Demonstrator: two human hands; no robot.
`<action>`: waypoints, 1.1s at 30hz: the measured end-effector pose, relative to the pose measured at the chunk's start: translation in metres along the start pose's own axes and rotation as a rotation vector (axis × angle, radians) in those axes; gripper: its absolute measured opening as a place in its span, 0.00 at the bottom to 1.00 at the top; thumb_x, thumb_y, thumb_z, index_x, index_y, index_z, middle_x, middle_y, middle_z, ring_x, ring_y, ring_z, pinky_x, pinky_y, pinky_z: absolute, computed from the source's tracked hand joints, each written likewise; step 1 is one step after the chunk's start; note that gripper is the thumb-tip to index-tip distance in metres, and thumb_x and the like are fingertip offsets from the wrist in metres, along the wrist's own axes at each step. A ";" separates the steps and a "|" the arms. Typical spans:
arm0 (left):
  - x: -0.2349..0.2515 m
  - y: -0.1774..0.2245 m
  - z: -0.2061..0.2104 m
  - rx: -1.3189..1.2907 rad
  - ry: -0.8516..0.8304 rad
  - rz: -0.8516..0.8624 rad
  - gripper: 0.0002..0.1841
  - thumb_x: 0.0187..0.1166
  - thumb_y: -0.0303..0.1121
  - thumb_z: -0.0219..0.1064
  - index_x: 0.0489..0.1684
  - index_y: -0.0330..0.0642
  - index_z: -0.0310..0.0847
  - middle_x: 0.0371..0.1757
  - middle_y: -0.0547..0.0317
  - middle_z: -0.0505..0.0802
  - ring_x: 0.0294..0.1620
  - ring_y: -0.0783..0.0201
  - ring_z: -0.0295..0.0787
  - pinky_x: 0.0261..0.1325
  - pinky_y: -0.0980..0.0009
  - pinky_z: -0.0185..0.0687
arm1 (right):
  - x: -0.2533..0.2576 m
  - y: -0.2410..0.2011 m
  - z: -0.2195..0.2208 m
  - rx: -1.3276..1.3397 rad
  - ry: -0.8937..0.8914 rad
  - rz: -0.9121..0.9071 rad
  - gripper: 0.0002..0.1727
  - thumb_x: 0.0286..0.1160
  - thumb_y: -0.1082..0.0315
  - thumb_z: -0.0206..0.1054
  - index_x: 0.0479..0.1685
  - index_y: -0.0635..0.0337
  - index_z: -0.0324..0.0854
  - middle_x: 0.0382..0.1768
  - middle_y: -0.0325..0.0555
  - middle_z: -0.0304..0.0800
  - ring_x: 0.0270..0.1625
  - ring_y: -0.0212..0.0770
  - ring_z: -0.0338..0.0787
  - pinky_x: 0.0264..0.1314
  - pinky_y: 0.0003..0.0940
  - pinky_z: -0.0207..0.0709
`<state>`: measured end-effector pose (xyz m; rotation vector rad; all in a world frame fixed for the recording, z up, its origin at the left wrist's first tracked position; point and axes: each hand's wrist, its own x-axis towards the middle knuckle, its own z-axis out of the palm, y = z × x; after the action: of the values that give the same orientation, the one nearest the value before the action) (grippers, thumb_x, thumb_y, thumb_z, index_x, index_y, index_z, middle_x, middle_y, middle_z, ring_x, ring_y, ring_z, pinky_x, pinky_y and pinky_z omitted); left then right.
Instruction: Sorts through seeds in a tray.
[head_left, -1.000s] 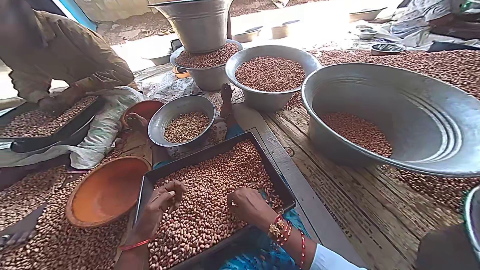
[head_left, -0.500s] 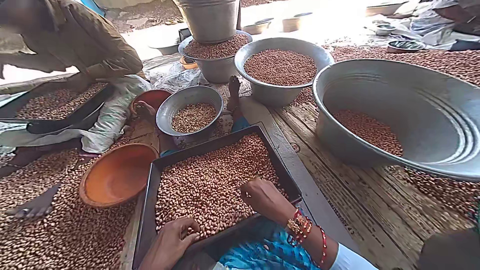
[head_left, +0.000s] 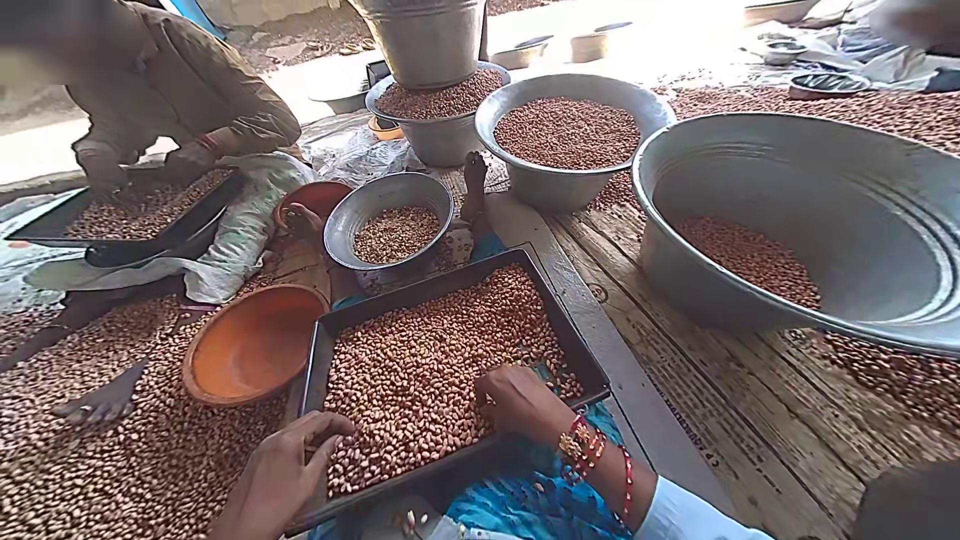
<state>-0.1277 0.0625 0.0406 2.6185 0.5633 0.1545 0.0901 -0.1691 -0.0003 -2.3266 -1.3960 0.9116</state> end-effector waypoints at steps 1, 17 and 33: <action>0.001 -0.003 0.006 0.053 -0.017 -0.021 0.10 0.72 0.20 0.69 0.44 0.39 0.95 0.47 0.43 0.96 0.46 0.42 0.95 0.51 0.39 0.86 | 0.000 -0.001 -0.001 -0.014 -0.010 0.005 0.13 0.83 0.66 0.63 0.53 0.67 0.87 0.49 0.65 0.91 0.58 0.65 0.90 0.57 0.66 0.78; 0.009 -0.022 0.009 -0.605 -0.464 0.232 0.08 0.77 0.31 0.71 0.49 0.42 0.90 0.42 0.69 0.96 0.41 0.77 0.93 0.49 0.75 0.90 | -0.025 0.017 -0.052 -0.035 0.058 0.111 0.18 0.84 0.62 0.66 0.65 0.63 0.84 0.59 0.62 0.90 0.65 0.64 0.88 0.65 0.66 0.76; 0.045 0.051 0.072 0.011 -0.525 -0.372 0.36 0.76 0.31 0.72 0.84 0.25 0.62 0.67 0.23 0.84 0.72 0.31 0.80 0.76 0.39 0.70 | 0.016 -0.034 0.009 0.071 -0.062 0.022 0.33 0.74 0.75 0.69 0.81 0.70 0.65 0.62 0.71 0.84 0.67 0.68 0.86 0.66 0.65 0.77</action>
<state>-0.0535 0.0101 0.0009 2.3672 0.8325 -0.6316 0.0661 -0.1387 0.0051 -2.2838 -1.3417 1.0305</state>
